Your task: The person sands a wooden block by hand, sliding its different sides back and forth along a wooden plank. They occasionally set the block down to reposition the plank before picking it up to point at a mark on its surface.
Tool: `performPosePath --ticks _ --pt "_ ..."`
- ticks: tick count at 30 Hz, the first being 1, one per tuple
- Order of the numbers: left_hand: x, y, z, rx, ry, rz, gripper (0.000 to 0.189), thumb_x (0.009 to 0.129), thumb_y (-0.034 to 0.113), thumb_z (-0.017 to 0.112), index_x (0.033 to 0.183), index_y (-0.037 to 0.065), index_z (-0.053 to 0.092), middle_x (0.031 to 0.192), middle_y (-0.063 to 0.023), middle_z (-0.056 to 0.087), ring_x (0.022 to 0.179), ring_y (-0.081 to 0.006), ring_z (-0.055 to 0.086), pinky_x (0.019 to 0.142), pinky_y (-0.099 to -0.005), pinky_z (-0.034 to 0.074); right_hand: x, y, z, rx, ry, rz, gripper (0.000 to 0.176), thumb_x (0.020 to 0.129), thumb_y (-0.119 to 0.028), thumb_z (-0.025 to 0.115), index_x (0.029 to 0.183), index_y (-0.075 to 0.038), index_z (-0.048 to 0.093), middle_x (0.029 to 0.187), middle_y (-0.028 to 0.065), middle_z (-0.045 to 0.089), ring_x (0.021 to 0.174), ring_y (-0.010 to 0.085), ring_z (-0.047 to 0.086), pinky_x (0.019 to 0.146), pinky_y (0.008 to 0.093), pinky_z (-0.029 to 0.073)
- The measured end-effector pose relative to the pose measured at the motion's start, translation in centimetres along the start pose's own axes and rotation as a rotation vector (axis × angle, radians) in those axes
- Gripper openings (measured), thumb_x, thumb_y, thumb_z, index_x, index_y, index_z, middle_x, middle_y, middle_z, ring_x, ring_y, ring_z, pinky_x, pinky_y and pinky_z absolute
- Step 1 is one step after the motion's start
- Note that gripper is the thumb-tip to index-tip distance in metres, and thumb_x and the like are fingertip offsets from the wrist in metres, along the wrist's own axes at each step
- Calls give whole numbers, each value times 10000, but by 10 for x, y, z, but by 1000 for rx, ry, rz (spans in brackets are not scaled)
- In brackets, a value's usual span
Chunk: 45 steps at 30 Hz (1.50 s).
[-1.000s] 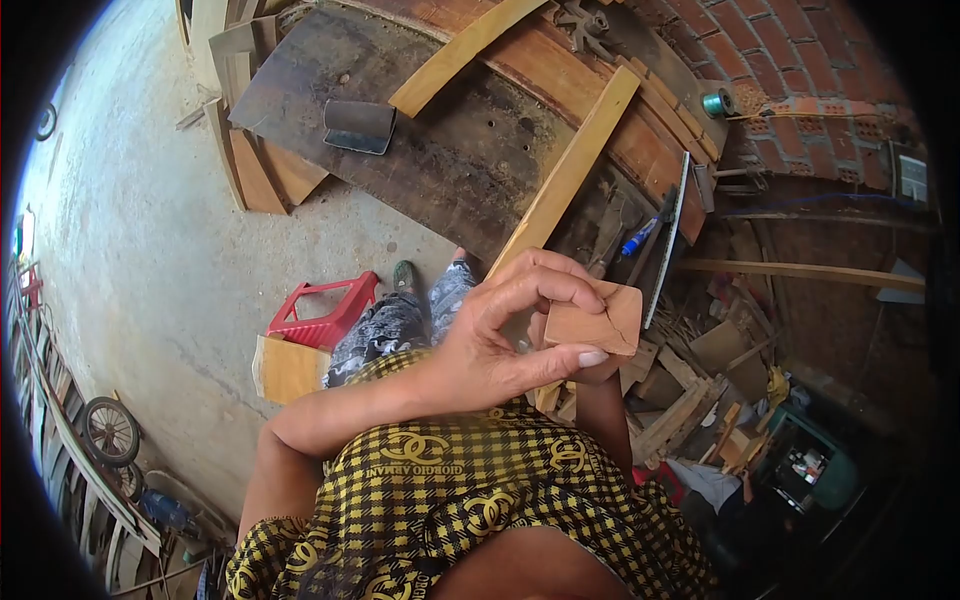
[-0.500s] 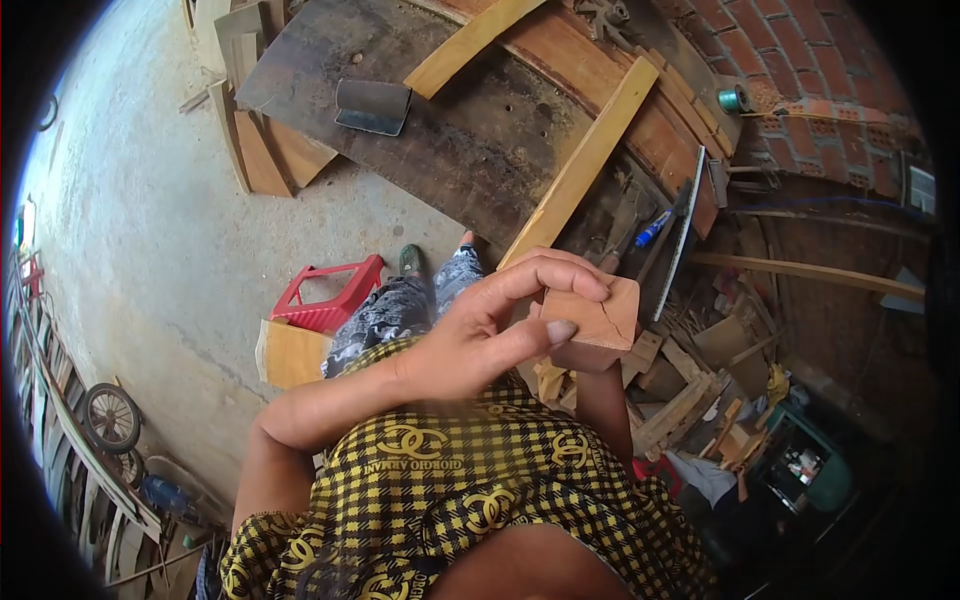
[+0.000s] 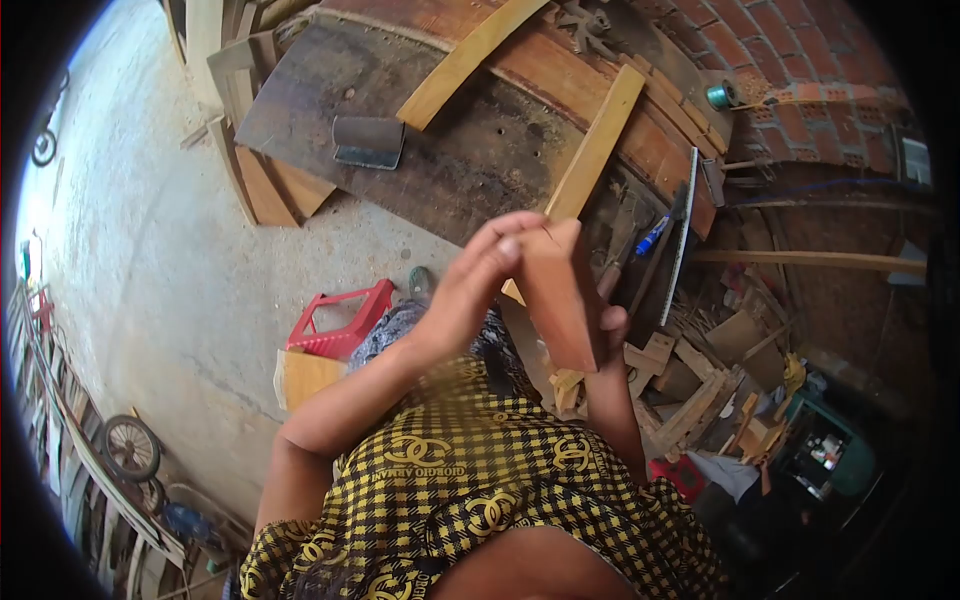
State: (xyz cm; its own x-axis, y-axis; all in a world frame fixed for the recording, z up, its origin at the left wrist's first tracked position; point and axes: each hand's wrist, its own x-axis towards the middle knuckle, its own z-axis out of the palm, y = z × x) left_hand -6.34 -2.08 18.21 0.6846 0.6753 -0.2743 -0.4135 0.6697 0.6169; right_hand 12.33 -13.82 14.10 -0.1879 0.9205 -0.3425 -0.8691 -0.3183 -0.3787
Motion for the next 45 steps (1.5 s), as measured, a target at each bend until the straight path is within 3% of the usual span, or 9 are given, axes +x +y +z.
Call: performPosePath --ticks 3,6,10,11,15,27,33,41,45 --pt "27 -43 -44 333 320 -74 355 1020 276 503 1302 67 557 1281 -87 595 1145 -201 574 1014 -343 417 10 -13 3 -414 273 -157 852 726 -217 622 1503 -28 329 1401 131 491 1231 251 540 1032 352 433" --pt "23 -85 -78 902 262 19 261 972 191 589 1170 32 647 1174 -91 646 983 -200 644 856 -306 506 30 -10 -21 -1491 609 -435 675 823 -156 614 1460 -41 421 1283 179 553 1098 283 554 968 373 443" --pt "15 -104 -91 1495 27 265 567 835 261 736 1335 77 539 1353 -156 534 1241 -324 525 1042 -427 417 58 9 -43 -1839 849 -631 720 787 -151 691 1461 -129 438 1010 184 495 959 361 488 909 457 448" --pt "17 -111 -94 1610 10 301 692 798 323 758 1390 95 482 1428 -158 456 1327 -337 428 1095 -467 340 61 16 -53 -1892 881 -598 730 780 -130 699 1459 -115 432 1080 224 453 996 382 480 916 477 442" --pt "33 -107 -96 1818 -139 180 976 692 499 799 1488 123 375 1571 -164 269 1482 -346 194 1183 -543 146 73 21 -58 -1860 930 -629 773 785 -127 695 1489 -126 377 1211 275 418 1055 420 474 941 493 434" --pt "55 -107 -107 1987 -333 158 994 698 606 728 1532 268 306 1621 -133 164 1498 -325 145 1196 -503 127 213 -168 -83 -1918 1247 -547 783 822 -363 607 1527 -221 297 1277 264 442 1149 469 478 961 539 411" --pt "51 -109 -110 1979 -295 268 986 698 667 681 1524 259 329 1616 -127 192 1495 -317 164 1200 -485 128 230 -186 -91 -1832 1215 -515 794 844 -371 581 1546 -241 235 1253 314 429 1128 487 507 960 549 426" --pt "47 -109 -116 1897 -293 335 980 707 582 733 1521 216 331 1621 -130 172 1503 -304 136 1212 -461 124 95 -31 -33 -2077 999 -330 815 846 -363 664 1519 -125 271 1050 304 545 945 467 589 800 488 513" --pt "47 -110 -119 1944 -304 333 1049 683 686 684 1543 239 282 1635 -123 135 1508 -305 120 1217 -454 108 48 27 -36 -1997 831 -333 855 831 -350 704 1526 -95 277 1148 312 515 1010 450 571 816 462 498"
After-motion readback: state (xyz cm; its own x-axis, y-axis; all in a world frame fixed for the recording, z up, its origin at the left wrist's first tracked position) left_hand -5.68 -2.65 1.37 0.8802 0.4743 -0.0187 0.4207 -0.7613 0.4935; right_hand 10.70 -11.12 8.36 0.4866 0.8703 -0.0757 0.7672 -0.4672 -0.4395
